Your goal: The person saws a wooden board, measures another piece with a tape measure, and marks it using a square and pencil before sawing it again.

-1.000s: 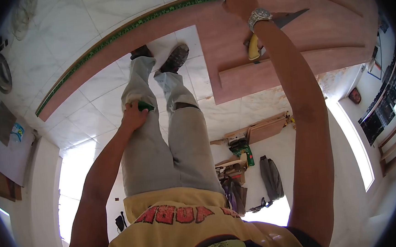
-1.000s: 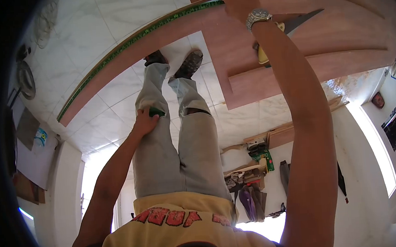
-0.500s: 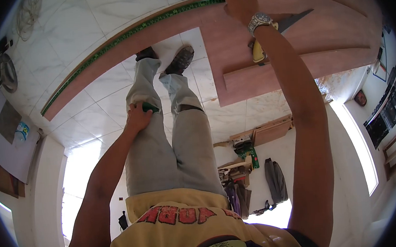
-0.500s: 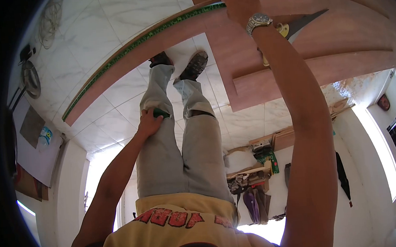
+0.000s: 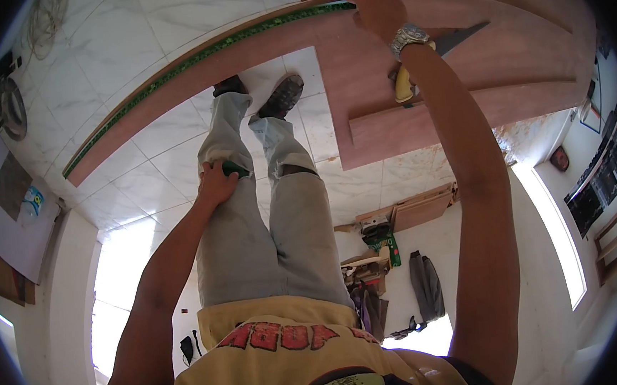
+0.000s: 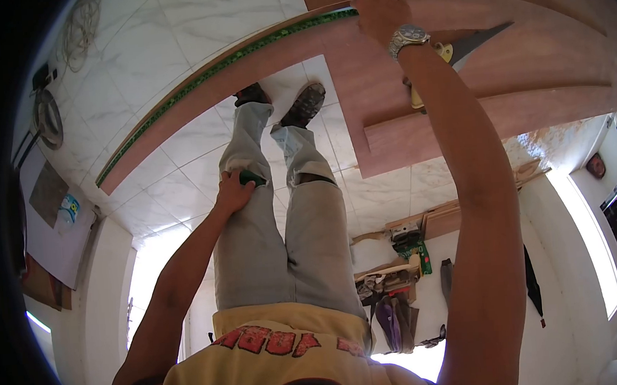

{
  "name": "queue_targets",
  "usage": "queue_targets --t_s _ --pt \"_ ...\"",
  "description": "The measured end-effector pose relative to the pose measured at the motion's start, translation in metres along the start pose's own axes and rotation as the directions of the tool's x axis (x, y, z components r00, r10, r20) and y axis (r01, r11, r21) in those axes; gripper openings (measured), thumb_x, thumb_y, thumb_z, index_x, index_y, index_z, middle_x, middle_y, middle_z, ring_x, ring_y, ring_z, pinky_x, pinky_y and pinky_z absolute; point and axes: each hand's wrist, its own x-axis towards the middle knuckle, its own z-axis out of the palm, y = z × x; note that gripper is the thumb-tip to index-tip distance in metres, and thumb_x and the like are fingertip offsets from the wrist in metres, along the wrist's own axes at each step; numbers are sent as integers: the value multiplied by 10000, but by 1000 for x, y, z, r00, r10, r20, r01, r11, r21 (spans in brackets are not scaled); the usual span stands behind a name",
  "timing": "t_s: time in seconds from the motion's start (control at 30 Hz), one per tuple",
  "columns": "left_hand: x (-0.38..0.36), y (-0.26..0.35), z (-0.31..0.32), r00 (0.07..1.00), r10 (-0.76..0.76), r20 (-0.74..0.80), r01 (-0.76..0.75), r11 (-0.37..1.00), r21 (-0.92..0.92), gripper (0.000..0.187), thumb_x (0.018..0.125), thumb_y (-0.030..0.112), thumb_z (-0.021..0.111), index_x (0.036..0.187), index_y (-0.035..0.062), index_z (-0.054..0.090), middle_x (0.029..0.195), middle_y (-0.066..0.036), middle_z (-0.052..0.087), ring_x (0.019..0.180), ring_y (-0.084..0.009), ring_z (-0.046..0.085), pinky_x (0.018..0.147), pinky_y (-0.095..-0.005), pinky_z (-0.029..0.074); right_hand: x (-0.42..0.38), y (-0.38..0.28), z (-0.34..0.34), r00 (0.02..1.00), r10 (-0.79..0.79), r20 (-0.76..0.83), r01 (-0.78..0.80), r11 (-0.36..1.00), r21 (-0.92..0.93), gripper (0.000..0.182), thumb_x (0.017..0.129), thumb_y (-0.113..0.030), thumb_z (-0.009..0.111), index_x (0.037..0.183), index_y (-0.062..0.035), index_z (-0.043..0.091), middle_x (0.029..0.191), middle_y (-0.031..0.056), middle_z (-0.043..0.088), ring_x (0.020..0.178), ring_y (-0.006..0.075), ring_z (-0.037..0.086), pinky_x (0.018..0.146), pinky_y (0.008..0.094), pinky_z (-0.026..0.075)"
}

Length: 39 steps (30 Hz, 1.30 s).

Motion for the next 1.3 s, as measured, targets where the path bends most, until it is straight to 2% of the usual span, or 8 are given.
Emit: queue_targets --t_s 0.27,0.37,0.47,0.5,0.57,0.63,0.73,1.3 --pt "3 -4 5 1000 -20 20 20 1000 -19 719 863 432 674 1445 73 454 1461 -235 342 1316 -504 425 1058 -590 438 1 2 -3 1000 -21 19 21 999 -30 473 856 -243 709 1326 -275 668 1369 46 599 1290 295 542 1074 531 448" --pt "-1 -6 9 992 42 -121 -39 999 23 626 875 417 672 1372 56 549 1310 -226 525 1207 -455 552 990 -547 487 6 13 1 996 -43 71 39 998 57 512 850 -260 704 1356 -314 647 1340 71 620 1231 311 591 1043 495 492" --pt "24 -23 -17 993 116 -27 -119 965 -234 481 899 391 654 1230 43 661 988 -176 673 979 -373 677 888 -477 528 4 22 9 997 -70 29 69 997 43 512 842 -267 697 1349 -315 650 1270 92 649 1169 318 619 981 472 529" --pt "30 -23 -29 982 15 -188 -84 928 -364 429 909 384 644 1161 40 693 869 -135 672 857 -315 677 824 -440 528 3 23 10 997 -76 -8 76 996 35 506 846 -265 693 1348 -308 651 1245 102 653 1156 319 621 966 473 534" --pt "44 -23 -64 927 -193 -321 -97 705 -703 388 927 376 623 1097 41 720 781 -84 672 727 -216 654 727 -378 514 -7 21 10 992 -97 -79 99 995 29 493 854 -262 685 1346 -292 652 1195 121 662 1131 322 625 935 476 544" --pt "65 -35 -98 905 -351 -239 -164 231 -959 394 962 392 578 1120 56 706 832 -51 672 697 -139 601 646 -322 461 -5 19 1 995 -103 -4 103 994 20 490 858 -242 683 1347 -262 651 1162 147 657 1102 335 629 927 473 542" --pt "85 -50 -141 917 -354 -186 -263 -185 -947 477 1010 523 505 1140 79 619 962 -97 690 837 -209 639 753 -366 497 -1 21 1 995 -86 48 74 976 207 484 851 -168 652 1332 -222 663 1290 176 616 1182 368 601 981 497 519" --pt "98 -50 -194 836 -533 -127 -301 -252 -920 241 1006 304 585 1136 102 600 995 -89 710 833 -205 667 737 -362 479 2 34 9 990 -143 -18 144 975 171 501 854 -169 675 1352 -207 640 1185 192 645 1094 369 641 928 475 532"
